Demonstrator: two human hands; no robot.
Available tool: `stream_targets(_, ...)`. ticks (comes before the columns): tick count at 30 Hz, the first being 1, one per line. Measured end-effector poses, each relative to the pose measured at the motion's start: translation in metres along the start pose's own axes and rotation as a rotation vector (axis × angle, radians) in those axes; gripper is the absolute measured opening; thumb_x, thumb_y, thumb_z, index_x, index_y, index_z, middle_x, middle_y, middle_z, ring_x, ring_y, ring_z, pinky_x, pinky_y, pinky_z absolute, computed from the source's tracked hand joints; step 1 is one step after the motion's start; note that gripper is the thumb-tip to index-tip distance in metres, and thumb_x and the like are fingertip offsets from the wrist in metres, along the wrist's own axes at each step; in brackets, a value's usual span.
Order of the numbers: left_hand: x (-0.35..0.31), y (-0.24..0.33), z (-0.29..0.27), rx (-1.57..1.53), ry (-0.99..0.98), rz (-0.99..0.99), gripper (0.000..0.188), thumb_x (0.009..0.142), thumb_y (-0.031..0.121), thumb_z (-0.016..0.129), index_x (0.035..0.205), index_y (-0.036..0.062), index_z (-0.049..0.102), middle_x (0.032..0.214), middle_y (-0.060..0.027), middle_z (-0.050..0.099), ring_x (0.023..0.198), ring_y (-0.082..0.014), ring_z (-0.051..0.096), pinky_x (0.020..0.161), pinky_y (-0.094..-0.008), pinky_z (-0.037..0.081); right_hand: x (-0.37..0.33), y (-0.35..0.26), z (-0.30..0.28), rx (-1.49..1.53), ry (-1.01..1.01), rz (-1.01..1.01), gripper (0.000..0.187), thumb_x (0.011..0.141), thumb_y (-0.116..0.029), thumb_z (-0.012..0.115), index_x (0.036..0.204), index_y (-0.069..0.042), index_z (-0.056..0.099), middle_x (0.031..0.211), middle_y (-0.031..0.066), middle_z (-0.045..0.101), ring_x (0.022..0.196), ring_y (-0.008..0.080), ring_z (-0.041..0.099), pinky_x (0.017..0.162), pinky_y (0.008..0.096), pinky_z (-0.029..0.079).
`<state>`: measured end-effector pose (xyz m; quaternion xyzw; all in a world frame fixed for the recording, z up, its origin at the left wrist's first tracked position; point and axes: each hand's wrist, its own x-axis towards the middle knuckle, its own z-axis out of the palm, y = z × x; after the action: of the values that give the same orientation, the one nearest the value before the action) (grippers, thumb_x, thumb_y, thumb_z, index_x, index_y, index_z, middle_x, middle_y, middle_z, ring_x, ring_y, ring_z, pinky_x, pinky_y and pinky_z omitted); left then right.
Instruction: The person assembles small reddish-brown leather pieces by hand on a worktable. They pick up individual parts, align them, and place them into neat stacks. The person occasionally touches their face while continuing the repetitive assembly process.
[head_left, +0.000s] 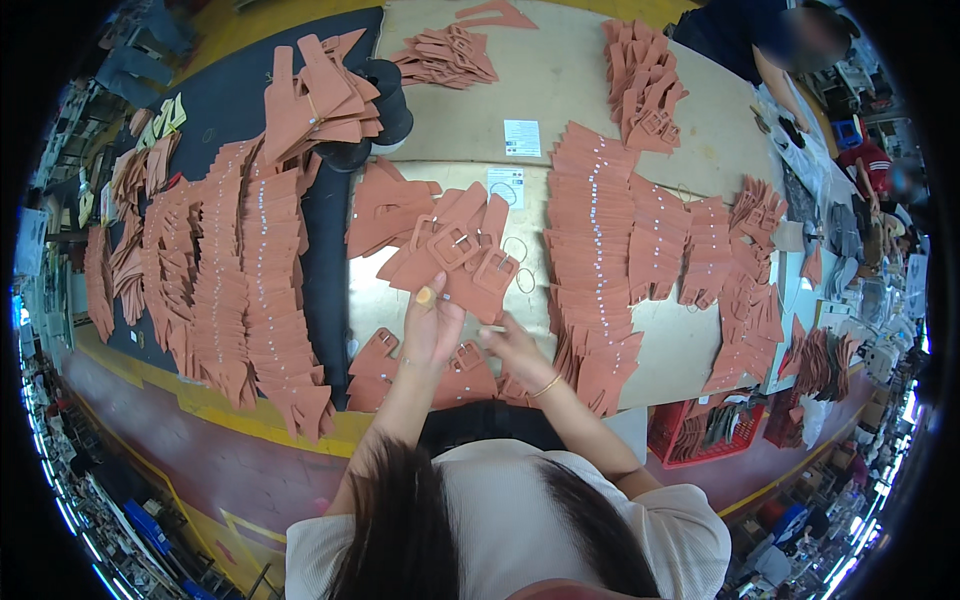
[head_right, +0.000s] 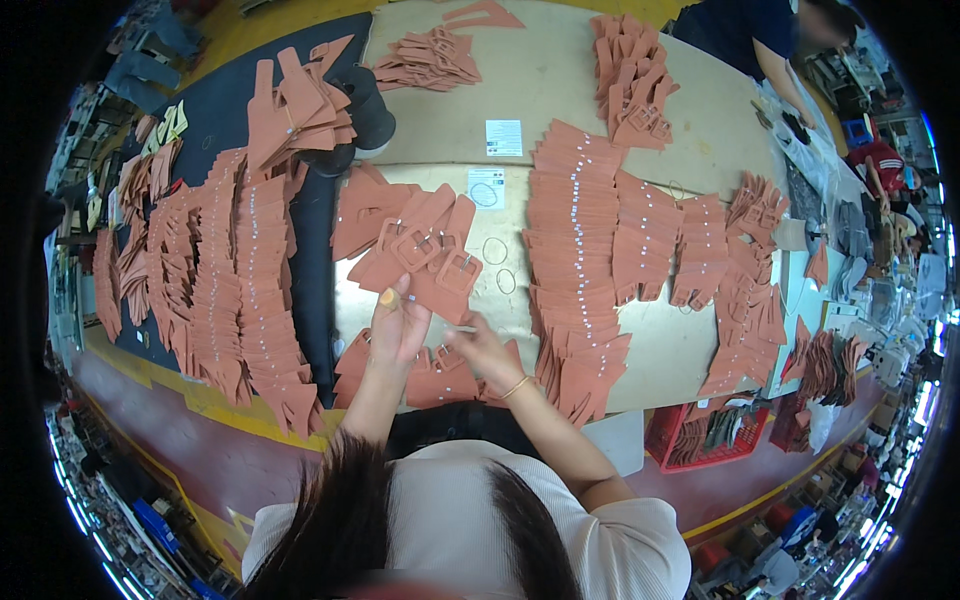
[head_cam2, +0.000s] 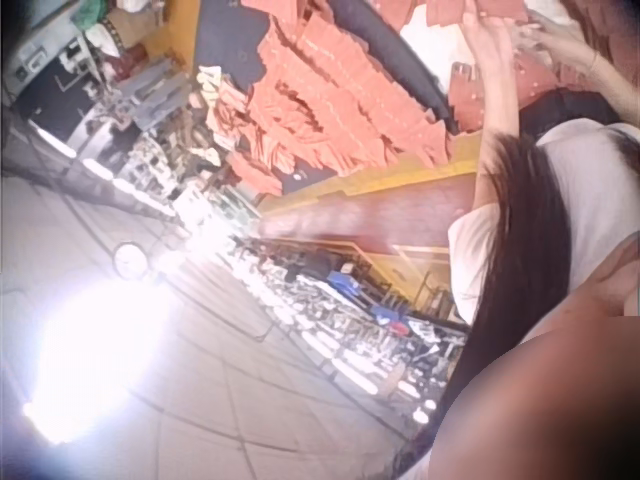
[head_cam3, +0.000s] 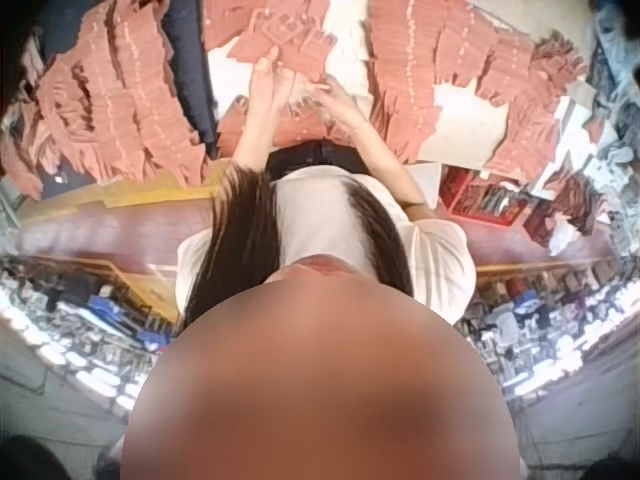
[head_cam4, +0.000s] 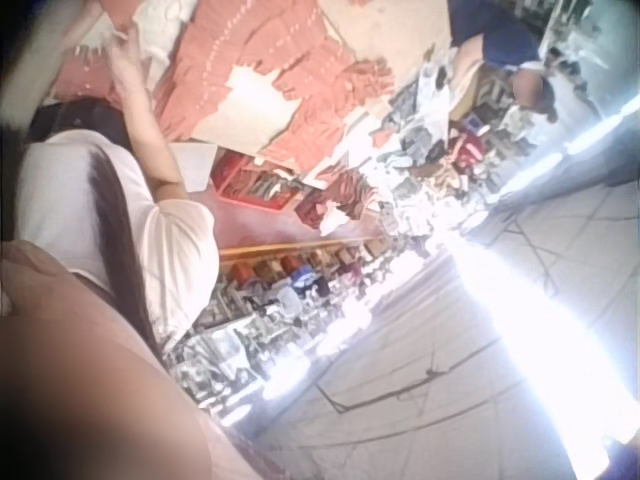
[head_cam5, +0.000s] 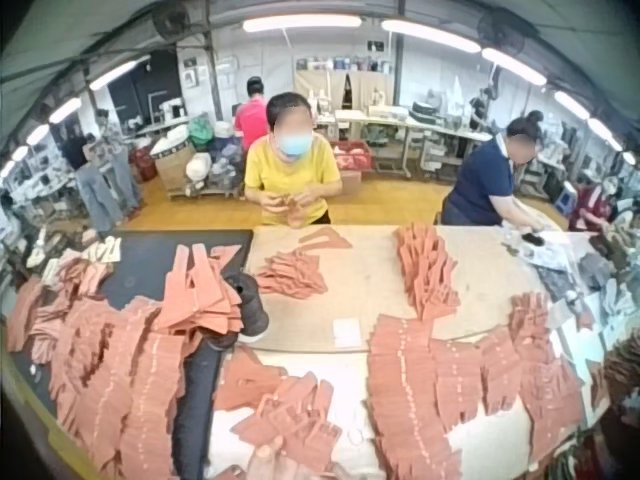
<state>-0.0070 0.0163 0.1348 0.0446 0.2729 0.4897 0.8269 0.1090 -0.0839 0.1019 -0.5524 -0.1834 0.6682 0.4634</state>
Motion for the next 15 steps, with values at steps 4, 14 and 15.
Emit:
stream_targets(4,0.023,-0.009,-0.007,0.034,0.082,-0.11,0.043,0.093,0.008,0.052,0.134,0.0024,0.042,0.131,-0.0114,0.052,0.122,-0.0231,0.049,0.106,-0.0406,0.039,0.03,0.002,0.028,0.123,-0.022,-0.203,0.062,0.093,-0.028,0.061,0.141,-0.003,0.031,0.136,0.0096,0.046,0.124,0.019,0.045,0.1,0.0339,0.04)
stream_targets(14,0.074,-0.018,-0.004,0.263,0.106,-0.178,0.036,0.094,0.017,0.056,0.127,0.0094,0.046,0.113,-0.006,0.057,0.097,-0.0181,0.055,0.082,-0.031,0.044,0.164,-0.124,-0.006,0.245,0.014,-0.434,0.05,0.096,-0.013,0.052,0.141,-0.004,0.033,0.138,0.0074,0.046,0.125,0.0195,0.046,0.103,0.0355,0.041)
stream_targets(15,0.078,-0.016,-0.009,0.312,0.087,-0.18,0.034,0.094,0.018,0.056,0.126,0.009,0.047,0.112,-0.0062,0.056,0.099,-0.019,0.055,0.083,-0.0316,0.044,0.186,-0.144,-0.018,0.215,-0.022,-0.5,0.052,0.096,-0.012,0.052,0.142,-0.003,0.03,0.14,0.0095,0.045,0.126,0.0212,0.045,0.106,0.0356,0.038)
